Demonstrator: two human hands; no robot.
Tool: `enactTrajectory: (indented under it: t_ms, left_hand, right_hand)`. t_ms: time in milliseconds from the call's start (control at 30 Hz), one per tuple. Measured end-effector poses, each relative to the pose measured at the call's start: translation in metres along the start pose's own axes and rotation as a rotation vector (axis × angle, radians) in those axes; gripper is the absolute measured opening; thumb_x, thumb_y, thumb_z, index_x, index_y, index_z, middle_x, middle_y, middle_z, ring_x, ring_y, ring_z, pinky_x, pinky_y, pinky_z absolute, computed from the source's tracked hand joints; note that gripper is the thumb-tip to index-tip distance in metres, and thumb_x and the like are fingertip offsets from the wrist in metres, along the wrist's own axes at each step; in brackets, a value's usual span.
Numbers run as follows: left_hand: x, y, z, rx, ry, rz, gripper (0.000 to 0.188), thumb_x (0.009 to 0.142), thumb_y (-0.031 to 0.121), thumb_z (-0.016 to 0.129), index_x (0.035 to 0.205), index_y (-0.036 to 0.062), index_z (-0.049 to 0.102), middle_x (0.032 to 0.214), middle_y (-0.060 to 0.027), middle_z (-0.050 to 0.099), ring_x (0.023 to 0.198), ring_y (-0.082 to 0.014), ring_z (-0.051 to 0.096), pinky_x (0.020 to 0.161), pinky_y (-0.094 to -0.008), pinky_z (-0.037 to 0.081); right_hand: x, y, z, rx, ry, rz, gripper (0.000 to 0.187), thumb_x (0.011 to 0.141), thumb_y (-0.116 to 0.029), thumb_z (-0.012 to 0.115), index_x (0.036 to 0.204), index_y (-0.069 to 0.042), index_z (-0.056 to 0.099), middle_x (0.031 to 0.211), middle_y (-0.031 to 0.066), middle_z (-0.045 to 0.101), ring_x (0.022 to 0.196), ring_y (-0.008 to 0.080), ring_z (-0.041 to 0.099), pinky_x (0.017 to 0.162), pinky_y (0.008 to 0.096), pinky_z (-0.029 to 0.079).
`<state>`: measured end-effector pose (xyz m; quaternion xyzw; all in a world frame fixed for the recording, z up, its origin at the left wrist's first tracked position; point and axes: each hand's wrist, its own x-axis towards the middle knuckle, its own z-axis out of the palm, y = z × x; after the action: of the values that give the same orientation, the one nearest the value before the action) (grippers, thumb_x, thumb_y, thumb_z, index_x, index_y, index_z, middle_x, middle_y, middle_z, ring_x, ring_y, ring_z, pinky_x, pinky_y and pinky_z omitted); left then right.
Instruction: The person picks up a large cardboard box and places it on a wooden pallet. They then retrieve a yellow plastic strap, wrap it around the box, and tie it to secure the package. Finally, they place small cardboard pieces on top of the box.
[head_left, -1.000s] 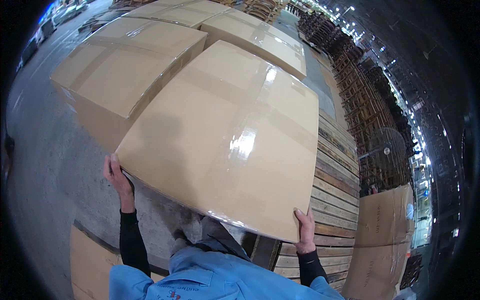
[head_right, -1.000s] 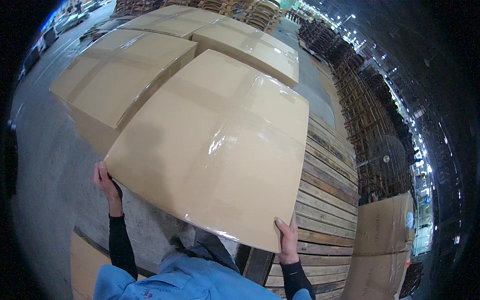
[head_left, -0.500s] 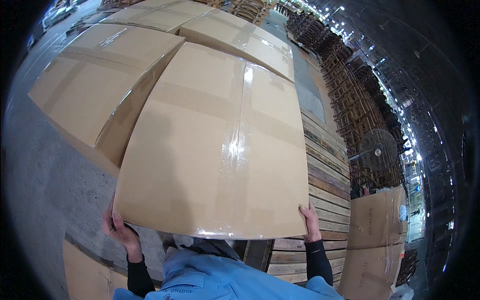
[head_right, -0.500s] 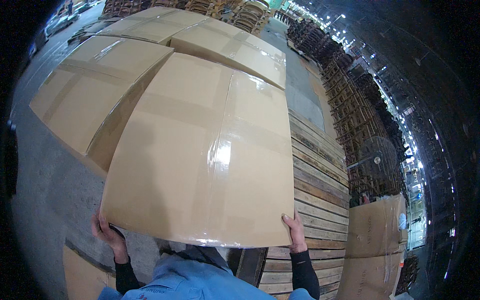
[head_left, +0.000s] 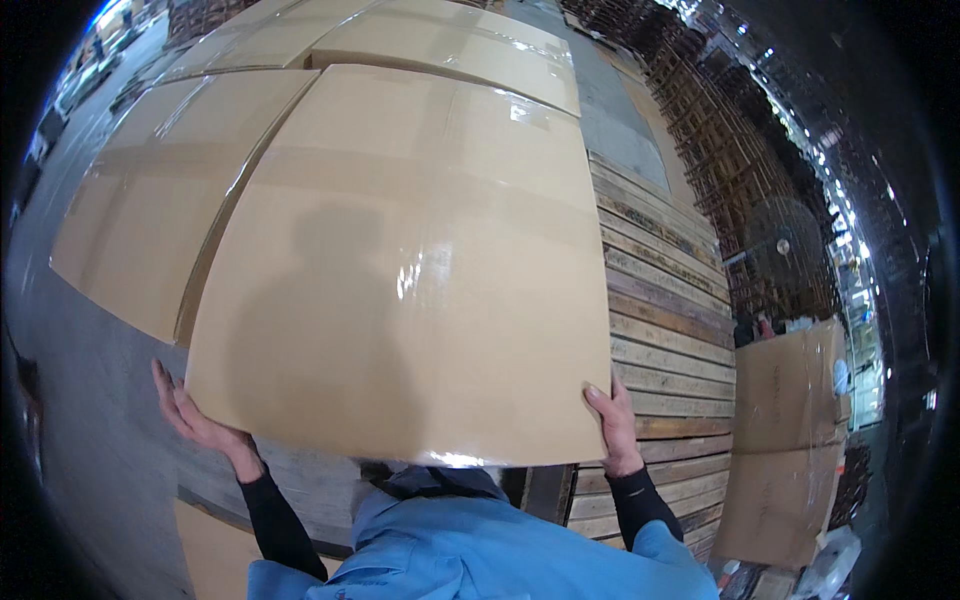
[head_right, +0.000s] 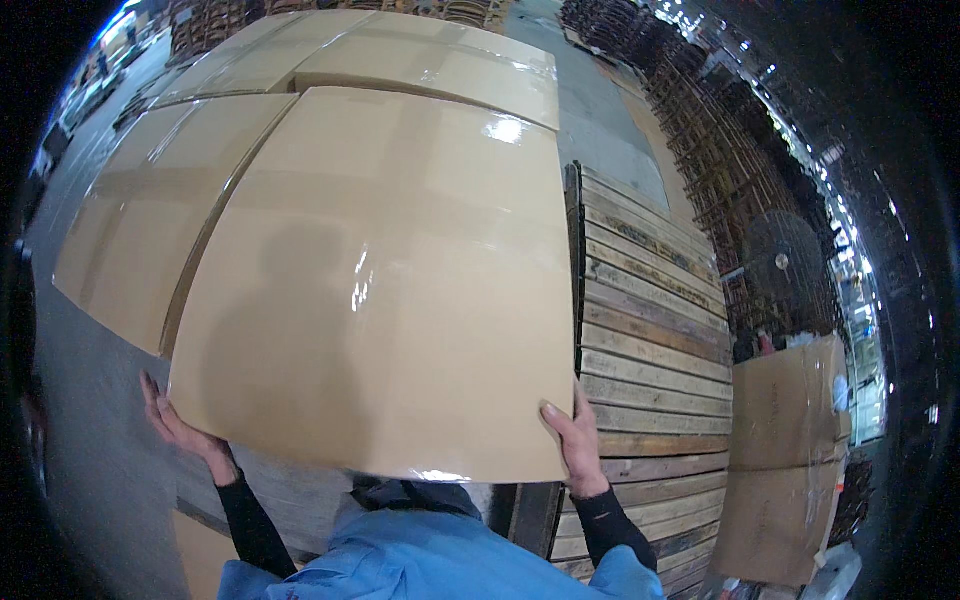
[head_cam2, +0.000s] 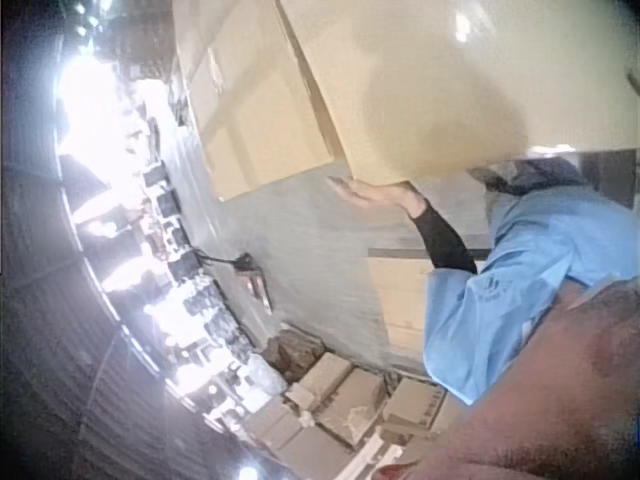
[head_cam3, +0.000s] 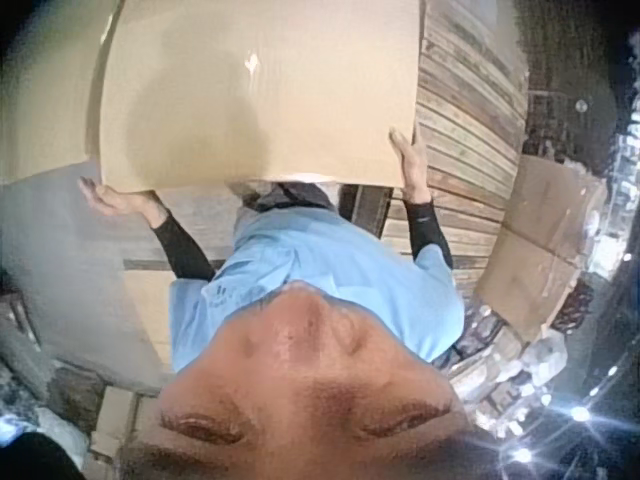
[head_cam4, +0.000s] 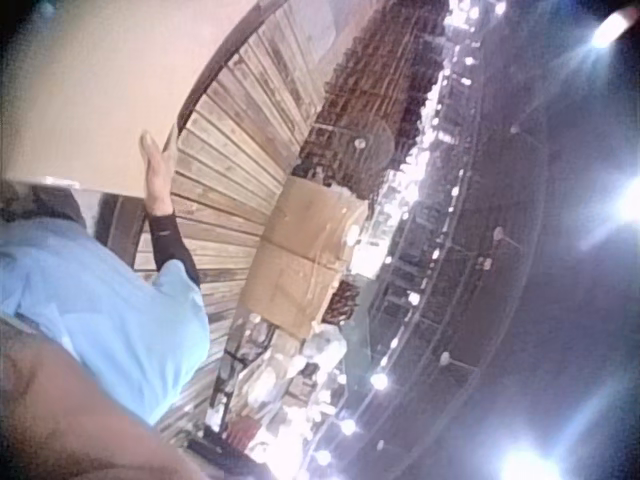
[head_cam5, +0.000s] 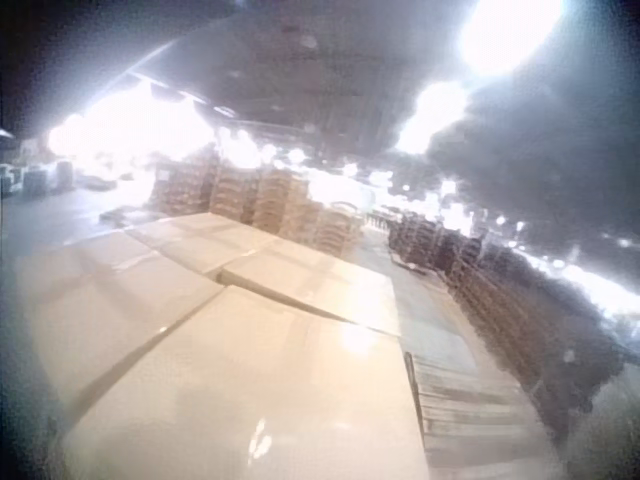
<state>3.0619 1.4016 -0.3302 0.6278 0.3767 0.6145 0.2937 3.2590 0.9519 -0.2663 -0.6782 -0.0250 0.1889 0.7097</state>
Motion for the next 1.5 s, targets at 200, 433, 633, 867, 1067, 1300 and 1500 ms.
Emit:
enactTrajectory:
  t_ms: [200,433,633,867,1067,1300,1500]
  left_hand:
    - [0.025,-0.027,0.000,-0.245,-0.078,-0.078,0.050,0.101,0.023,0.036,0.141,-0.0058,0.044,0.149,-0.0177,0.045,0.139,-0.0303,0.040,0.118,-0.0457,0.027]
    - [0.018,-0.044,-0.023,-0.246,-0.276,0.185,0.055,0.103,0.029,0.032,0.142,-0.0079,0.043,0.151,-0.0217,0.041,0.142,-0.0333,0.035,0.119,-0.0473,0.020]
    - [0.041,-0.054,-0.029,-0.134,-0.319,0.405,0.050,0.103,0.029,0.032,0.136,-0.0057,0.047,0.147,-0.0262,0.043,0.140,-0.0400,0.037,0.117,-0.0506,0.023]
    - [0.060,-0.049,-0.039,-0.053,-0.386,0.557,0.041,0.101,0.029,0.033,0.125,-0.0001,0.050,0.141,-0.0265,0.051,0.136,-0.0491,0.040,0.114,-0.0605,0.023]
    - [0.071,-0.060,-0.020,-0.032,-0.466,0.710,0.035,0.101,0.032,0.032,0.115,0.0066,0.051,0.131,-0.0192,0.062,0.135,-0.0436,0.045,0.114,-0.0652,0.018]
    - [0.071,-0.058,-0.014,0.106,-0.381,0.653,0.032,0.102,0.031,0.033,0.099,0.0073,0.054,0.115,-0.0122,0.071,0.112,-0.0365,0.063,0.107,-0.0590,0.030]
    - [0.083,-0.067,-0.015,0.123,-0.332,0.641,0.031,0.098,0.024,0.040,0.087,0.0040,0.061,0.101,-0.0099,0.075,0.103,-0.0342,0.067,0.101,-0.0507,0.037]
  right_hand:
    - [-0.020,0.020,0.027,0.038,0.063,-0.027,0.074,0.087,-0.016,0.070,0.149,0.002,0.034,0.136,0.0149,0.053,0.121,0.0213,0.055,0.102,0.0331,0.045]
    - [-0.032,0.029,0.008,-0.097,0.054,-0.039,0.062,0.090,-0.017,0.065,0.143,0.003,0.040,0.131,0.0157,0.058,0.117,0.0220,0.058,0.100,0.0333,0.046]
    - [0.008,0.013,0.013,-0.184,0.064,0.013,0.056,0.093,-0.015,0.064,0.140,0.006,0.042,0.129,0.0166,0.060,0.112,0.0224,0.061,0.096,0.0333,0.048]
    - [0.073,-0.005,0.027,-0.284,0.051,-0.109,0.058,0.095,-0.023,0.064,0.140,0.006,0.043,0.130,0.0169,0.058,0.116,0.0226,0.058,0.100,0.0337,0.045]
    - [0.087,-0.008,0.026,-0.361,0.076,-0.142,0.056,0.096,-0.022,0.062,0.140,0.006,0.043,0.130,0.0167,0.059,0.115,0.0216,0.058,0.100,0.0332,0.043]
    - [0.114,-0.014,0.028,-0.498,0.063,-0.185,0.053,0.097,-0.027,0.059,0.135,0.008,0.048,0.128,0.0160,0.060,0.112,0.0209,0.058,0.099,0.0329,0.043]
    - [0.120,-0.022,0.039,-0.698,0.137,-0.174,0.051,0.099,-0.033,0.057,0.127,0.010,0.055,0.124,0.0157,0.062,0.106,0.0197,0.059,0.092,0.0323,0.046]
